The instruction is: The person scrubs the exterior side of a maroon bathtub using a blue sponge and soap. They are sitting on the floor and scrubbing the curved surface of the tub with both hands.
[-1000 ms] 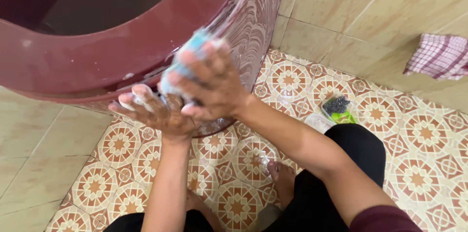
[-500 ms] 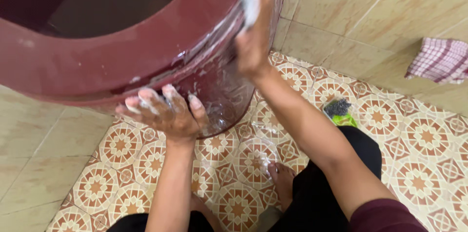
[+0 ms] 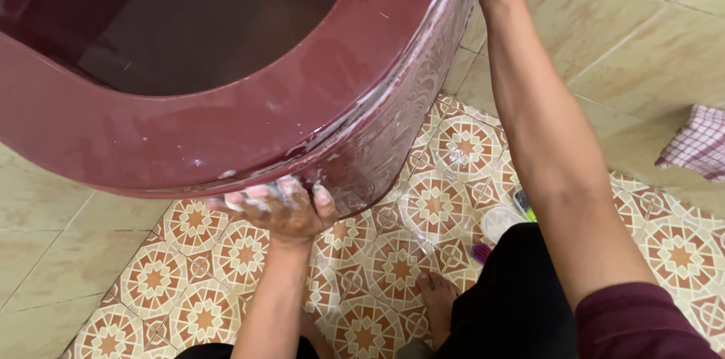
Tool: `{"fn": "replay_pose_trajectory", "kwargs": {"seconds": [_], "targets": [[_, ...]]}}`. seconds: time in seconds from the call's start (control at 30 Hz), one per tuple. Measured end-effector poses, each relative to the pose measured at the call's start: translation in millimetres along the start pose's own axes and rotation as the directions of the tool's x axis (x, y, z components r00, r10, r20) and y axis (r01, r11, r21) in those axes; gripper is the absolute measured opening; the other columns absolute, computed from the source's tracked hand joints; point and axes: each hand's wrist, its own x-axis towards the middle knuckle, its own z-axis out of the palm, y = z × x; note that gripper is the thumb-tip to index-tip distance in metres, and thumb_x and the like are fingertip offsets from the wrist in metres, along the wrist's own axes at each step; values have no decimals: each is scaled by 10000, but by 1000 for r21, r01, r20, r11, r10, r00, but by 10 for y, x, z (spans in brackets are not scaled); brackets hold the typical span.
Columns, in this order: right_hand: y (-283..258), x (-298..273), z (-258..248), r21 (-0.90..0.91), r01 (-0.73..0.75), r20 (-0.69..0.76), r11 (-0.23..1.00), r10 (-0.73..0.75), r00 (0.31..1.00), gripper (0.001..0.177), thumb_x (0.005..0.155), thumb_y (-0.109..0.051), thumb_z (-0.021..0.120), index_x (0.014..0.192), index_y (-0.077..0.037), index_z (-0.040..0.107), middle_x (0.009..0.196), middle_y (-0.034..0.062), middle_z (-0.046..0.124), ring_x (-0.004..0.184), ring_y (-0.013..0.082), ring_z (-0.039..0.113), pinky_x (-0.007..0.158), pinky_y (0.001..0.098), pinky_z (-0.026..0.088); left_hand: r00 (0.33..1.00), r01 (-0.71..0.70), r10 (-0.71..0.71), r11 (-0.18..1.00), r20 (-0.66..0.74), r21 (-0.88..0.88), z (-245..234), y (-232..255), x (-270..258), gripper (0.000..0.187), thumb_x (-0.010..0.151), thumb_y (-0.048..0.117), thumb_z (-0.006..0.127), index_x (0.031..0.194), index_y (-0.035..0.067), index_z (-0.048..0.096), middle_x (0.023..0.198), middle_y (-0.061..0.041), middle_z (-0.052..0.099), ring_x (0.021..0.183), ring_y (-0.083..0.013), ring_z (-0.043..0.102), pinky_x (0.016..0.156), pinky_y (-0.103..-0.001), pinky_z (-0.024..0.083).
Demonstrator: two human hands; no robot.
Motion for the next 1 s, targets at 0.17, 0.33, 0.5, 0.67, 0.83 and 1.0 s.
{"fn": "replay_pose_trajectory", "kwargs": {"seconds": [0.17,0.33,0.5,0.67,0.83,1.0], "targets": [[-452,-390,100,-23,174,-47,985,-175,984,704,1160,-542,300,1643,-38,207,1688,92,208,1566,189,143,1313,299,112,999,-8,7,1000,-41,-14,61,27,-35,671,1076,425,330,1672,142,207,1750,-100,77,1603,-396,18,1264,-704,10],[-1437,-1220,525,-89,340,-49,936,-345,937,795,1117,-599,297,1687,-75,116,1715,58,65,1592,167,23,1339,328,58,999,16,-16,1000,-48,-7,-11,16,18,636,1116,491,296,1675,194,228,1779,-47,43,1642,-289,7,1312,-643,-32],[-2053,-1889,822,-365,510,101,779,-512,853,786,1082,-611,240,1712,-157,115,1769,83,50,1624,247,3,1329,439,5,1000,-4,3,999,-26,-46,-55,-30,-36,606,1101,447,311,1645,181,314,1736,-49,172,1608,-293,105,1286,-649,12],[-1997,-2362,1053,-453,700,370,552,-597,711,782,1020,-638,222,1672,-207,243,1756,64,84,1625,319,-5,1312,567,-47,999,-51,51,999,2,6,-25,-177,-151,591,1146,484,259,1660,195,311,1740,-1,194,1634,-262,127,1325,-625,57],[-1836,-2184,1016,-361,467,60,807,-480,875,748,1112,-617,241,1739,-280,11,1766,12,-87,1601,236,-105,1327,459,-54,997,-61,58,996,-43,-73,-101,-282,-109,568,1125,416,280,1663,241,332,1729,-2,191,1607,-258,134,1300,-626,71],[-1916,-2176,1023,-461,528,83,713,-558,825,808,1045,-644,273,1705,-278,-15,1776,-2,-108,1614,216,-122,1351,456,-38,990,42,-54,995,-130,-95,-176,-271,87,575,1120,426,274,1676,288,232,1759,35,84,1632,-261,46,1277,-728,-2]]}}
